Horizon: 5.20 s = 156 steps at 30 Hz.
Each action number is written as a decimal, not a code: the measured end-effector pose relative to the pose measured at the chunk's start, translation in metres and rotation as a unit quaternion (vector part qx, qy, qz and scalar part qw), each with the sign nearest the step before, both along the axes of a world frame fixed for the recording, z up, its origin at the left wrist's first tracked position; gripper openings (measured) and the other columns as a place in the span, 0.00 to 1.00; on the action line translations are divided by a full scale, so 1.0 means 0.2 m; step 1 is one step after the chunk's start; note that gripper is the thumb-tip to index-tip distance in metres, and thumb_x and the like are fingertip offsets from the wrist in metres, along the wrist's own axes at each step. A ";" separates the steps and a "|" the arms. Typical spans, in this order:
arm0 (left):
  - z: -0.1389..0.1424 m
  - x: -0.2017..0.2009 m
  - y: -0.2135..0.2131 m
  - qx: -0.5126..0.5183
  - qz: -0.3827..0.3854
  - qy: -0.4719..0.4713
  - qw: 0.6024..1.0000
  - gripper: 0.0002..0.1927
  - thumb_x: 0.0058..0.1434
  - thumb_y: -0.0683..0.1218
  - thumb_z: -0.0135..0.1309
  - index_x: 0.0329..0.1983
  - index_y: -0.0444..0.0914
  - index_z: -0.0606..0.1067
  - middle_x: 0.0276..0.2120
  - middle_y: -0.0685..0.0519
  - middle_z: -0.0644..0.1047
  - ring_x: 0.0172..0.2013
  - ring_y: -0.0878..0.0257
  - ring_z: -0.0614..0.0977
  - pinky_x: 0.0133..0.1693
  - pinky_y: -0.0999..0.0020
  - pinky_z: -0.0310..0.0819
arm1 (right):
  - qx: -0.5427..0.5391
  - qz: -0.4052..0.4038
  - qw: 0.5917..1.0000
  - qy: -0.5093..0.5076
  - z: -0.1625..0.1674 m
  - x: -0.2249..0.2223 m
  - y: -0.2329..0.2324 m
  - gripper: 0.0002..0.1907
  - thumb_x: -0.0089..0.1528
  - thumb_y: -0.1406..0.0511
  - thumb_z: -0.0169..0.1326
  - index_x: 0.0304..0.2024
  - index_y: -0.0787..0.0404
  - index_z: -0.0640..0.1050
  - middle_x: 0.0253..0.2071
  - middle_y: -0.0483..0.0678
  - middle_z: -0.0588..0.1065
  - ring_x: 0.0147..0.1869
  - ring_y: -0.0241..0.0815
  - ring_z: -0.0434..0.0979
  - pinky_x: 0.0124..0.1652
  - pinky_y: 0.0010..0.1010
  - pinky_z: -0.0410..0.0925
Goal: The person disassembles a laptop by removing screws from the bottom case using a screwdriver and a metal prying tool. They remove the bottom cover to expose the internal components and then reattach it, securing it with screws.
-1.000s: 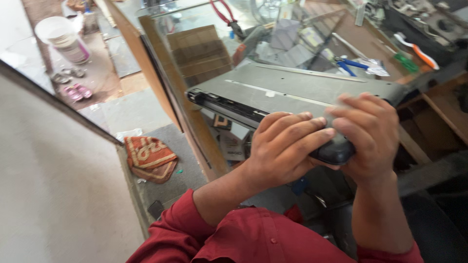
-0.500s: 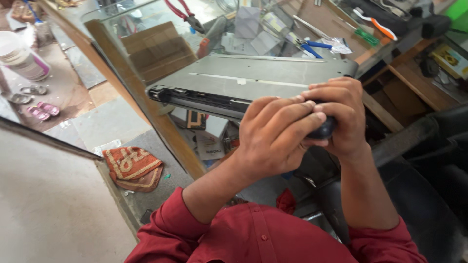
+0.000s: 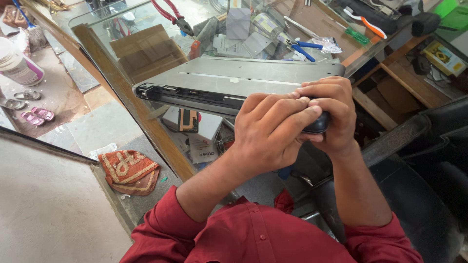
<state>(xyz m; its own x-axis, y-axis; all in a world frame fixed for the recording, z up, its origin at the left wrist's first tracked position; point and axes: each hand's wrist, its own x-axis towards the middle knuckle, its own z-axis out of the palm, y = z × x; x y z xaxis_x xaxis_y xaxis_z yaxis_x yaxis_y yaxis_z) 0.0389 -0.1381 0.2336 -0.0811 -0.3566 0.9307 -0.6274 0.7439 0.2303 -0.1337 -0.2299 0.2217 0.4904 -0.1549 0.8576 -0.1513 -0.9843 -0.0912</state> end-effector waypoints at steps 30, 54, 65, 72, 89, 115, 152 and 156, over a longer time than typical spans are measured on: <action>-0.56 0.83 0.31 0.033 0.271 -0.018 0.962 0.21 0.60 0.55 0.66 0.46 0.33 0.79 0.45 0.45 0.81 0.50 0.50 0.83 0.53 0.58 0.79 | 0.133 0.129 0.971 -0.153 -0.35 -0.20 -0.32 0.16 0.71 0.50 0.53 0.54 0.45 0.65 0.47 0.48 0.78 0.61 0.46 0.78 0.67 0.48 0.68; -0.55 0.68 0.17 -0.121 0.165 0.392 0.897 0.45 0.72 0.74 0.21 0.24 0.33 0.69 0.24 0.44 0.74 0.28 0.54 0.79 0.34 0.66 0.75 | 0.321 0.120 0.924 -0.173 -0.65 -0.12 -0.44 0.21 0.71 0.58 0.65 0.59 0.58 0.73 0.57 0.45 0.73 0.63 0.38 0.74 0.69 0.35 0.65; -0.52 0.61 0.15 -0.143 0.243 0.413 0.866 0.42 0.76 0.70 0.22 0.24 0.34 0.69 0.23 0.46 0.74 0.24 0.58 0.79 0.33 0.67 0.76 | -0.135 -0.136 0.974 0.117 -0.19 0.27 0.21 0.23 0.68 0.49 0.57 0.53 0.60 0.80 0.50 0.48 0.74 0.56 0.48 0.74 0.54 0.44 0.66; -0.50 0.60 0.18 -0.109 0.220 0.400 0.883 0.42 0.76 0.69 0.19 0.27 0.34 0.70 0.26 0.45 0.74 0.28 0.56 0.80 0.37 0.65 0.78 | -0.018 -0.075 0.994 0.080 -0.18 0.44 0.25 0.14 0.68 0.56 0.62 0.49 0.58 0.84 0.46 0.43 0.75 0.52 0.44 0.74 0.53 0.39 0.63; -0.07 0.56 0.45 0.073 0.439 -0.281 0.850 0.13 0.57 0.44 0.55 0.44 0.34 0.79 0.33 0.52 0.79 0.36 0.59 0.80 0.40 0.65 0.72 | -0.087 -0.125 0.984 0.093 -0.21 0.48 0.21 0.08 0.73 0.60 0.57 0.44 0.55 0.83 0.46 0.42 0.76 0.51 0.43 0.75 0.50 0.37 0.61; -0.15 0.62 0.47 0.165 0.336 -0.265 0.889 0.13 0.62 0.38 0.59 0.48 0.26 0.80 0.42 0.44 0.80 0.44 0.56 0.80 0.49 0.63 0.73 | -0.123 -0.071 0.976 0.165 -0.11 0.65 0.26 0.13 0.64 0.67 0.56 0.51 0.58 0.83 0.48 0.43 0.80 0.52 0.39 0.80 0.52 0.33 0.70; -0.19 0.53 0.20 0.026 0.445 -0.317 0.837 0.07 0.60 0.43 0.55 0.38 0.37 0.82 0.31 0.55 0.78 0.31 0.63 0.78 0.36 0.67 0.65 | -0.109 -0.146 0.973 0.145 -0.06 0.09 -0.17 0.14 0.65 0.54 0.66 0.44 0.56 0.84 0.41 0.43 0.79 0.44 0.39 0.81 0.42 0.31 0.70; -0.20 0.53 0.19 0.019 0.452 -0.328 0.829 0.07 0.62 0.42 0.56 0.38 0.38 0.83 0.33 0.54 0.79 0.33 0.63 0.79 0.37 0.68 0.66 | -0.117 -0.117 0.981 0.103 -0.13 0.09 -0.22 0.09 0.62 0.61 0.62 0.42 0.56 0.85 0.38 0.42 0.80 0.41 0.40 0.82 0.39 0.31 0.69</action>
<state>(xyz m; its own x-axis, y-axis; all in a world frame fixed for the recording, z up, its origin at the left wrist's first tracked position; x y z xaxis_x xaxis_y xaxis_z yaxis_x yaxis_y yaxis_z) 0.1451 -0.0999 0.1935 -0.2484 -0.5753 0.7793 -0.9247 -0.0988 -0.3677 -0.1151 -0.2747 0.1949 0.6321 -0.0949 0.7690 -0.3664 -0.9111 0.1887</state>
